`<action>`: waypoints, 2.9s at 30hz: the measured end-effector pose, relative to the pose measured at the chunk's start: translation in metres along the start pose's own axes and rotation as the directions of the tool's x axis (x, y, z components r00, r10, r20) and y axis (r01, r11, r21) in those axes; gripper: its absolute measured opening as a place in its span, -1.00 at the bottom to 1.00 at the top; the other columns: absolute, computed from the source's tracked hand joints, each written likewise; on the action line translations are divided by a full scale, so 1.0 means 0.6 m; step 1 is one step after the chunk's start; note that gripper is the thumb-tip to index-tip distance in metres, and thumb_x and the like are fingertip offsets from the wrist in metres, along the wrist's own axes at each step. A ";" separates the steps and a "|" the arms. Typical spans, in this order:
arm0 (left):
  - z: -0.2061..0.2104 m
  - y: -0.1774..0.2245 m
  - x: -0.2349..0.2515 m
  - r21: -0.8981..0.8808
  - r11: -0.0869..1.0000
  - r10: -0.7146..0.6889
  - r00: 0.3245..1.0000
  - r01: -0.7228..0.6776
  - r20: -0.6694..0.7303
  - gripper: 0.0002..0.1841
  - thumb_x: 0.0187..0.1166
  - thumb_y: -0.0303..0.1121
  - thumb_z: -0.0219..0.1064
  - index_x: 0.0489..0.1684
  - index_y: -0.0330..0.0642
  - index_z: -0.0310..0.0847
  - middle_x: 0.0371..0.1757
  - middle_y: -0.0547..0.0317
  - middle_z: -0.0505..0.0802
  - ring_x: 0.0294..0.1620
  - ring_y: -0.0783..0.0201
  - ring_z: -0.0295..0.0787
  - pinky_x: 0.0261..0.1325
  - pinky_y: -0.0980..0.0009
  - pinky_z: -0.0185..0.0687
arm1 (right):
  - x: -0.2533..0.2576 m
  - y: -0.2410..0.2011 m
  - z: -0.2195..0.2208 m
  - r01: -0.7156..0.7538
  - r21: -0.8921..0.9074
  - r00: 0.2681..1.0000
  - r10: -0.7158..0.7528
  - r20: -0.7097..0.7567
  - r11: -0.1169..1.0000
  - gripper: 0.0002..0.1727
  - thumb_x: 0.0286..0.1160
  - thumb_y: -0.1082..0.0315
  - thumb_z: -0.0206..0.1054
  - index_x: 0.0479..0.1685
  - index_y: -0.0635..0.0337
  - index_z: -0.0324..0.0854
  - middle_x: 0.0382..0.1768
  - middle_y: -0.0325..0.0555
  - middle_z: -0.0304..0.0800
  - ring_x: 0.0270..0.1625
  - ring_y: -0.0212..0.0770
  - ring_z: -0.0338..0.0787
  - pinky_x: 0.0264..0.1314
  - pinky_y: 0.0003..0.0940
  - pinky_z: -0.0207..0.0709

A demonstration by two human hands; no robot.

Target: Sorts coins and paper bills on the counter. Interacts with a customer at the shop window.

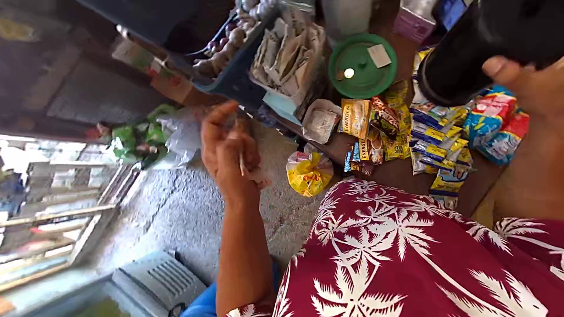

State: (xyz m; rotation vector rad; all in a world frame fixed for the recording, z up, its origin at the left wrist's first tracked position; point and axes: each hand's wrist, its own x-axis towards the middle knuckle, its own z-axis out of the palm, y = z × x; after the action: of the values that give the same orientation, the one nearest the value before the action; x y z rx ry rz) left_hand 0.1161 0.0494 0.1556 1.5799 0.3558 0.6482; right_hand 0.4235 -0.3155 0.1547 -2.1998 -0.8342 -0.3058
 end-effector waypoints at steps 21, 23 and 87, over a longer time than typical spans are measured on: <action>0.214 -0.165 -0.184 0.540 0.822 -0.563 0.403 0.182 0.721 -0.39 0.63 -0.24 0.39 0.66 -0.17 0.34 -0.15 -0.02 0.84 -0.40 0.13 0.72 -0.33 0.13 0.68 | -0.466 -0.102 0.105 -0.345 -0.071 0.916 0.352 0.191 0.936 0.14 -0.12 -0.24 0.76 0.69 0.00 0.47 0.70 0.10 0.43 0.48 0.20 0.70 0.22 0.31 0.66; 0.236 -0.175 -0.192 0.589 0.799 -0.575 0.448 0.125 0.685 -0.15 0.55 -0.20 0.48 0.82 -0.17 0.08 -0.01 -0.11 0.87 -0.16 -0.06 0.83 -0.05 -0.11 0.74 | -0.449 -0.109 0.075 -0.316 -0.150 0.900 0.346 0.266 0.937 0.11 -0.04 -0.45 0.59 0.65 -0.04 0.52 0.71 0.04 0.43 0.31 0.20 0.80 -0.04 0.34 0.68; 0.196 -0.178 -0.267 0.434 0.775 -0.550 0.828 0.459 0.107 -0.41 0.74 -0.16 -0.39 0.40 -0.22 0.52 -0.40 0.08 0.69 -0.62 0.24 0.55 -0.56 0.21 0.56 | -0.184 0.074 0.049 -0.246 -0.365 0.878 0.366 0.309 0.898 -0.35 0.65 -0.10 0.23 0.31 0.41 0.56 0.26 0.44 0.66 0.19 0.47 0.73 0.07 0.49 0.48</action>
State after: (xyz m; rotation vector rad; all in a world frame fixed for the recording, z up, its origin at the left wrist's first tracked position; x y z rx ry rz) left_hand 0.0757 -0.1253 0.0182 1.8093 0.7454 -0.0429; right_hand 0.3673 -0.3683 0.0596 -2.7019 -0.6373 0.1583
